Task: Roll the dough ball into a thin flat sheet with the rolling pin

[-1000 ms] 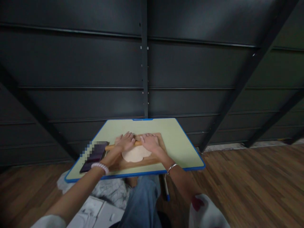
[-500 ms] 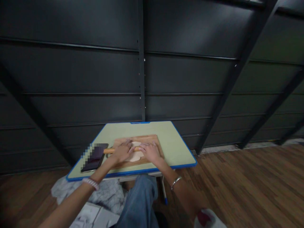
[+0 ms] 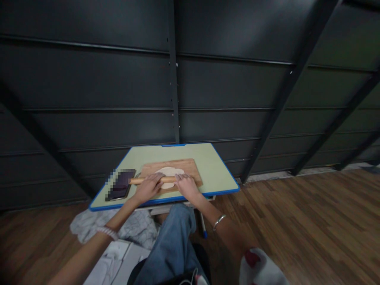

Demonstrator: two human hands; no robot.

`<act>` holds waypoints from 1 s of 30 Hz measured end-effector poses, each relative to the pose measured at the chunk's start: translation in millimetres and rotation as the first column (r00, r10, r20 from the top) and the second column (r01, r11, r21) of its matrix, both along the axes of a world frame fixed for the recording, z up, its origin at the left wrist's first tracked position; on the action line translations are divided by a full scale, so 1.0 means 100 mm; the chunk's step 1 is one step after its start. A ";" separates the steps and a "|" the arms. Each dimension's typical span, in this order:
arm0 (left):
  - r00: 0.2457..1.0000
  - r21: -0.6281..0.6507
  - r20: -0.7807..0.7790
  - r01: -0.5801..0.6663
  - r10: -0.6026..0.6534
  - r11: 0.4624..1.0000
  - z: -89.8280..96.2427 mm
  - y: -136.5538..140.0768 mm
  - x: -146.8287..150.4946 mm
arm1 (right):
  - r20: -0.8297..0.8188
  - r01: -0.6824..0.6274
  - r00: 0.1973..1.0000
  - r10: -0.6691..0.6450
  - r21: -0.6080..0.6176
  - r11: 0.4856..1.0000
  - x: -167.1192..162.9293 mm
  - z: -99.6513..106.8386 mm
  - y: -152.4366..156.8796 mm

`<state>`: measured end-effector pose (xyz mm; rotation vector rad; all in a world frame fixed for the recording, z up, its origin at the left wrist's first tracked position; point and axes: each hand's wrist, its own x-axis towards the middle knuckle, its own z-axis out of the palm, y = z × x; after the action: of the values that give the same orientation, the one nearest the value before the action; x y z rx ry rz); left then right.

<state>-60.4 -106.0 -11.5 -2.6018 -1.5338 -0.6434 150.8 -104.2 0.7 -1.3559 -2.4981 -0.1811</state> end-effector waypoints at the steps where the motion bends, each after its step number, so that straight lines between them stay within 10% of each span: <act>1: 0.999 0.011 0.013 -0.032 0.032 0.999 -0.01 -0.03 0.00 | 0.010 0.006 1.000 -0.006 0.001 1.000 -0.01 0.01 -0.01; 8: 0.995 -0.025 -0.022 -0.100 0.100 0.995 0.07 0.07 -0.03 | 0.080 0.029 0.996 -0.029 0.003 1.000 -0.08 0.17 -0.07; 14: 0.998 0.228 0.008 -0.062 0.061 0.972 0.46 0.16 -0.09 | -0.155 0.072 0.984 -0.089 -0.109 0.991 -0.19 0.30 0.18; 18: 0.924 0.332 0.356 -0.262 0.137 0.906 0.65 0.25 -0.17 | -0.690 -0.029 0.701 -0.182 -0.282 0.959 -0.33 0.36 0.44; 22: 0.919 0.146 0.384 -0.155 0.088 0.977 0.43 0.36 -0.24 | -0.910 -0.302 0.332 -0.248 -0.352 0.886 -0.51 0.37 0.52; 30: 0.977 -0.141 0.177 -0.095 0.120 0.985 -0.06 0.37 -0.05 | -0.946 -0.347 0.192 -0.263 -0.316 0.883 -0.74 0.24 0.53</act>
<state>-65.7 -69.1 -17.9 -2.5916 -1.8162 -0.8211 76.3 -51.3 24.6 -0.9380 -1.3561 1.1031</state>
